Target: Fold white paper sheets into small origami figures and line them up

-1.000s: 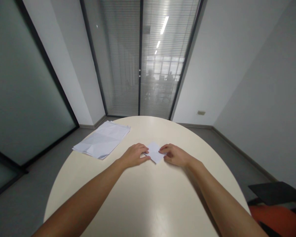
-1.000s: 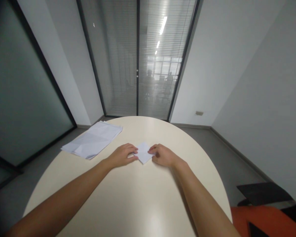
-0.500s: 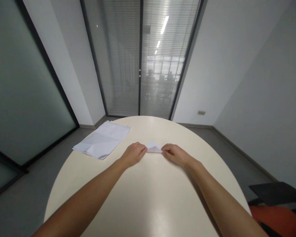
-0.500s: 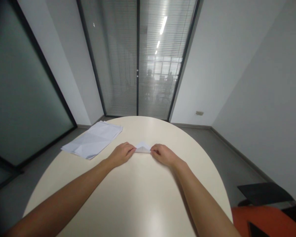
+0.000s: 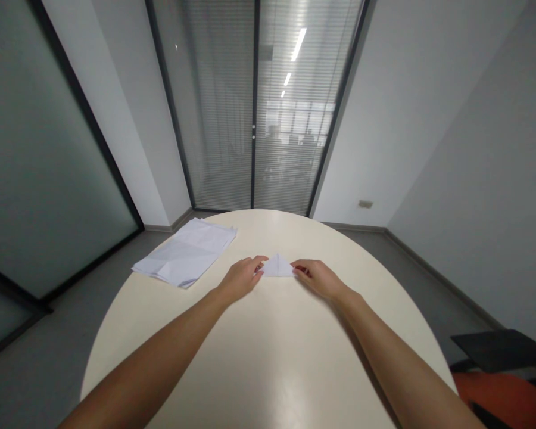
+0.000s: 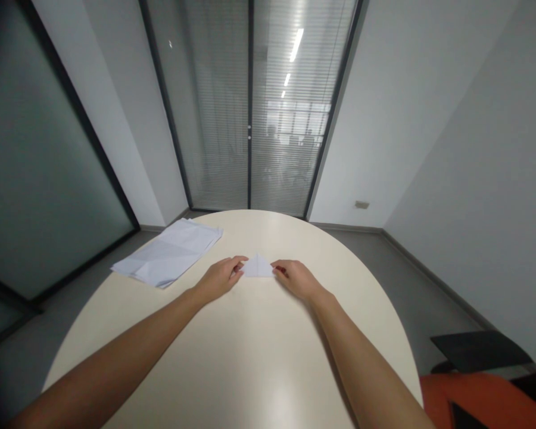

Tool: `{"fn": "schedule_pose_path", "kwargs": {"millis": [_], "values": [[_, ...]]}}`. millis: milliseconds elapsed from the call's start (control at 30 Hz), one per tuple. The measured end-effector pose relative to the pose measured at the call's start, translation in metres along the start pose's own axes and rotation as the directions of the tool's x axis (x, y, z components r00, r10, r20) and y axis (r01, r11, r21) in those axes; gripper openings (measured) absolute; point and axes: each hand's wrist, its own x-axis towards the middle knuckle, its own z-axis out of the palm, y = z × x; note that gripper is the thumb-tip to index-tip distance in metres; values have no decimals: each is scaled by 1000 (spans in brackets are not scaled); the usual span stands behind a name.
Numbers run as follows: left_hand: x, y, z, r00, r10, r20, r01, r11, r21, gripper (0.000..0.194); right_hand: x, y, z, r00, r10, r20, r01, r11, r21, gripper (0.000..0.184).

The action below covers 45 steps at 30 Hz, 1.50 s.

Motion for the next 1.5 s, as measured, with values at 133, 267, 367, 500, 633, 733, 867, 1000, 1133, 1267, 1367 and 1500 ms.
{"fn": "schedule_pose_path", "kwargs": {"millis": [133, 267, 367, 500, 633, 733, 867, 1000, 1133, 1267, 1367, 1500], "values": [[-1, 0, 0, 999, 44, -23, -44, 999, -27, 43, -1, 3, 5, 998, 19, -55, -19, 1000, -14, 29], [-1, -2, 1, 992, 115, -43, -117, 993, -28, 38, 0, 5, 9, 997, -13, -79, 11, 1000, -17, 37], [0, -3, 3, 991, 130, -37, -130, 992, -5, 31, 0, 5, 11, 991, -111, -81, 106, 993, -56, 37], [2, -3, 4, 987, 158, -7, -158, 987, 5, 27, 0, 4, 13, 978, -198, -60, 189, 973, -133, 38], [1, 2, -1, 985, 173, -7, -173, 985, 0, 22, -3, -4, 11, 962, -268, -51, 260, 956, -135, 34], [0, 6, -7, 976, 219, 11, -219, 976, 3, 17, -3, -15, 7, 952, -306, -15, 304, 948, -96, 27], [0, 8, -9, 944, 326, 53, -325, 945, -23, 24, -3, -28, 3, 931, -363, 31, 365, 929, -57, 25], [0, 6, -7, 943, 310, 123, -310, 950, -16, 34, -3, -33, 1, 919, -391, 55, 393, 918, -45, 29], [0, 6, -5, 953, 267, 145, -273, 962, 22, 33, -4, -32, 2, 922, -376, 95, 383, 921, -77, 33], [0, 6, -6, 946, 291, 141, -296, 955, 14, 32, -4, -36, 1, 918, -369, 146, 388, 911, -140, 30], [1, 7, -7, 941, 306, 146, -311, 950, 7, 33, -5, -43, -1, 912, -366, 184, 401, 891, -213, 23], [2, 7, -7, 939, 309, 149, -313, 950, 8, 33, -5, -51, -3, 912, -355, 207, 400, 881, -253, 19]]}}
